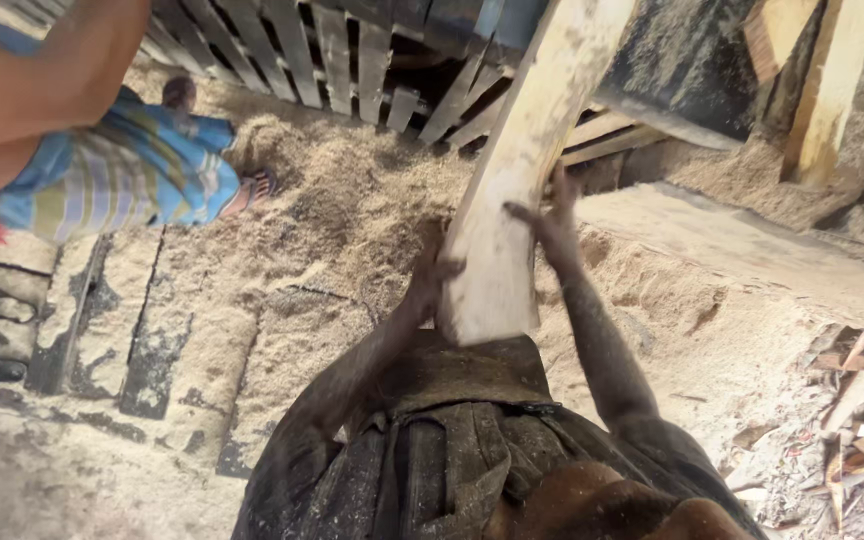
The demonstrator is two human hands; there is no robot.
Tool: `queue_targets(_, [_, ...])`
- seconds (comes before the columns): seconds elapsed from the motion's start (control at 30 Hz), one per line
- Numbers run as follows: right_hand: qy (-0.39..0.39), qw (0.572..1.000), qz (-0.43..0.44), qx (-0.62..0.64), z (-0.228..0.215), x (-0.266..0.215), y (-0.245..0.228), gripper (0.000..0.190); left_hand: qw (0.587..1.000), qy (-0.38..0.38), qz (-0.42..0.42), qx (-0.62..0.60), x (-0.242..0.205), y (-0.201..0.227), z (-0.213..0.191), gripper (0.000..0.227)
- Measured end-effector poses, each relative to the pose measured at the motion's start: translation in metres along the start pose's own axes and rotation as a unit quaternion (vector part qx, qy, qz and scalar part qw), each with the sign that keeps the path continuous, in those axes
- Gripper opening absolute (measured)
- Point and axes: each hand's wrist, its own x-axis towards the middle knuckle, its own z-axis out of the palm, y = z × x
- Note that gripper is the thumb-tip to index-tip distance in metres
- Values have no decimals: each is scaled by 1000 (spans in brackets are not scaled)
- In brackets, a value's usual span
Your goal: The person processes lumber by guiding wood pieces through machinery and stacking them in a woodworking shop.
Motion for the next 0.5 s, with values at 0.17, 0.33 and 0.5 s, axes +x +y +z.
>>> queue_targets(0.17, [-42,995,-74,57,49,-79,10,131,999,13,29,-8,-104,-44,-41,96])
queue_targets(0.33, [-109,981,14,163,67,-86,-27,135,998,-2,40,-49,-100,-56,-75,96])
queue_targets(0.5, [-121,983,-1,137,73,-44,-52,132,998,-1,45,-44,-69,-34,-78,95])
